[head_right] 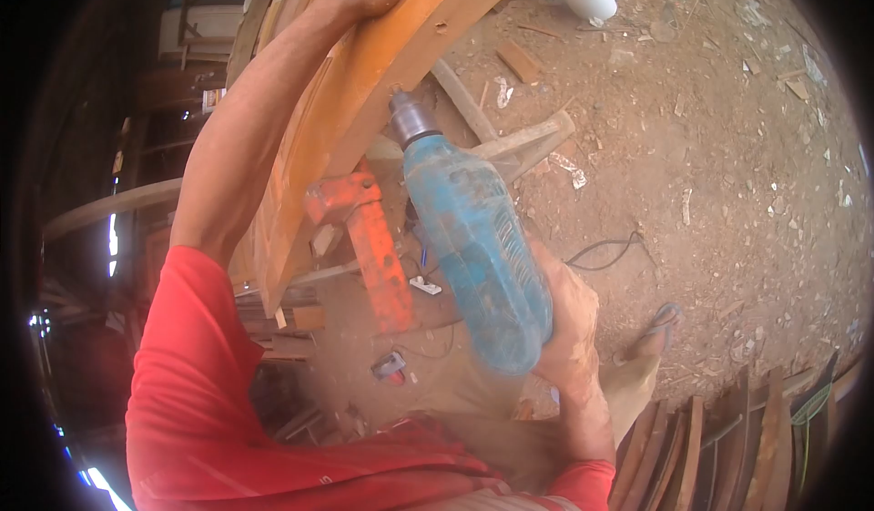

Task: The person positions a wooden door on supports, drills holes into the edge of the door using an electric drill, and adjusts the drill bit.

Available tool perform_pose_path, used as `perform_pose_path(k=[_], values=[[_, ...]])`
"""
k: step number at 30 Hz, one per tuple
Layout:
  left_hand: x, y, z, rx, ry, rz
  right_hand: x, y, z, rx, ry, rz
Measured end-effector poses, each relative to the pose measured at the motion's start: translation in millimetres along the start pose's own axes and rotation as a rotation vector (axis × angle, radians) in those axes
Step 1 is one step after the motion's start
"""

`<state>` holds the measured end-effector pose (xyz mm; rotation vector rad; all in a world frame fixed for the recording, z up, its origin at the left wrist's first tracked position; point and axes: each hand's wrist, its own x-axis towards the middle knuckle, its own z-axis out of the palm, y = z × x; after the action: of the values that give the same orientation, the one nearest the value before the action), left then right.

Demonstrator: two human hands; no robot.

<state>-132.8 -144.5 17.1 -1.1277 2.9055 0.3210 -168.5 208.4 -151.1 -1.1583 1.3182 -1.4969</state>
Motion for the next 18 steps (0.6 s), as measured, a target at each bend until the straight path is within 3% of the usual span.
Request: perform_pose_path(k=[18], values=[[4.6,-6.6,3.5,-0.02,0.021,0.026,4.7,-5.2,5.1,0.021,0.045,-0.056]])
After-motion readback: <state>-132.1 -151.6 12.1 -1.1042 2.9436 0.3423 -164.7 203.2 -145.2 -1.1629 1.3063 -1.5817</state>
